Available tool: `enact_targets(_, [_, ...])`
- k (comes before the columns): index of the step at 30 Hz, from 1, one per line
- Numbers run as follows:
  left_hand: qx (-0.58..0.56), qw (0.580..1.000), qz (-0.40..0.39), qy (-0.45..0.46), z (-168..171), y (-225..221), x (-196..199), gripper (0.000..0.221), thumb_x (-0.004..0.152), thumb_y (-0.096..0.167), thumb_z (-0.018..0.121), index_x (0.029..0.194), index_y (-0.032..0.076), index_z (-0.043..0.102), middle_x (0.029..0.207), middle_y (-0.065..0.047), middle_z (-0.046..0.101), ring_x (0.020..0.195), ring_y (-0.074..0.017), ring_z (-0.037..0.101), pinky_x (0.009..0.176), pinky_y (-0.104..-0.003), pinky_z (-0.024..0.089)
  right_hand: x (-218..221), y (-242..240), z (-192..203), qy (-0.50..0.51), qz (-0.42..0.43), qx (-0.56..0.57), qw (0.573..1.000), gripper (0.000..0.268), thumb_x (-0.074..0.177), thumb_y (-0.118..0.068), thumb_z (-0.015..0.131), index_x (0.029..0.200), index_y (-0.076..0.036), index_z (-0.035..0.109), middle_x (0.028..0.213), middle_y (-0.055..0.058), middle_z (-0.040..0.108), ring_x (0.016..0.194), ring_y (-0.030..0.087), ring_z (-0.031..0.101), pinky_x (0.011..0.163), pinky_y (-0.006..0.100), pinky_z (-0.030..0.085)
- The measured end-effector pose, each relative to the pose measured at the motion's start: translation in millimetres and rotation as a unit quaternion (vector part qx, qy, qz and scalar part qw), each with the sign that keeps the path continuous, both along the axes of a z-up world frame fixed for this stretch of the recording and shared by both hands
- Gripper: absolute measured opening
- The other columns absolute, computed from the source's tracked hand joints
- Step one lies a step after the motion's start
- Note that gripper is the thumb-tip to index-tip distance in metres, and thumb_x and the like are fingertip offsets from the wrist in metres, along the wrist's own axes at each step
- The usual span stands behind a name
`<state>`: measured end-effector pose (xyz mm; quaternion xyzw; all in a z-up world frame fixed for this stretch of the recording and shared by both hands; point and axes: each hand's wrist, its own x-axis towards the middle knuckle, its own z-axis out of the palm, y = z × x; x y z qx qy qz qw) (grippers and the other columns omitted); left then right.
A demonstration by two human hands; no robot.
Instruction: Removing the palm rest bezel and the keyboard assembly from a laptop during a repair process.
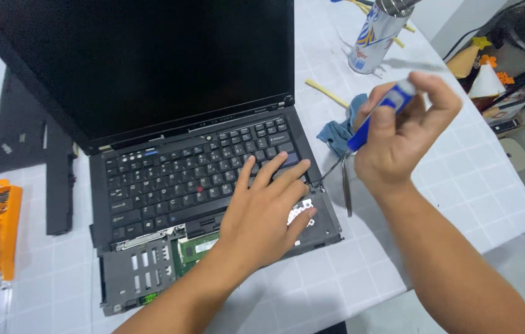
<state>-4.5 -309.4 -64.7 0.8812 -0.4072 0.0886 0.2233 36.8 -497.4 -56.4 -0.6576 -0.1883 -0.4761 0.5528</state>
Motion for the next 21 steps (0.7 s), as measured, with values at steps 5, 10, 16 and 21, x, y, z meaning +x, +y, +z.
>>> enact_targets(5, [0.002,1.0,-0.002,-0.018,-1,0,1,0.022,0.088,0.033,0.06,0.096,0.012,0.063,0.136,-0.007,0.054,0.131,-0.035,0.041,0.106,-0.062,0.025,2,0,-8,-0.01,-0.014,-0.048,0.999,0.026,0.104,-0.026,0.049,0.123,-0.016,0.033,0.083,0.017,0.046,0.059,0.021,0.047,0.059,0.029,0.043])
enact_targets(10, [0.006,1.0,-0.002,-0.017,0,0,2,0.023,0.088,0.033,0.06,0.097,0.012,0.063,0.136,-0.006,0.054,0.131,-0.0349,0.041,0.106,-0.062,0.025,4,0,-9,-0.019,-0.01,-0.039,0.999,0.026,0.104,-0.028,0.049,0.123,-0.018,0.034,0.081,0.016,0.046,0.06,0.021,0.048,0.058,0.03,0.044])
enact_targets(16, [0.01,1.0,-0.002,-0.023,-1,0,0,0.023,0.087,0.034,0.06,0.097,0.013,0.063,0.136,-0.006,0.054,0.131,-0.0343,0.042,0.105,-0.061,0.027,0,2,-4,-0.03,-0.007,-0.062,0.998,0.027,0.104,-0.03,0.048,0.122,-0.017,0.033,0.08,0.017,0.046,0.057,0.022,0.047,0.059,0.031,0.044])
enact_targets(21, [0.021,1.0,0.005,-0.022,0,-1,0,0.03,0.088,0.036,0.058,0.104,0.011,0.063,0.137,-0.006,0.053,0.132,-0.0331,0.041,0.107,-0.06,0.025,-4,-1,2,-0.041,0.036,-0.137,0.989,0.027,0.105,-0.025,0.047,0.126,-0.013,0.034,0.092,0.021,0.05,0.06,0.022,0.048,0.055,0.03,0.044])
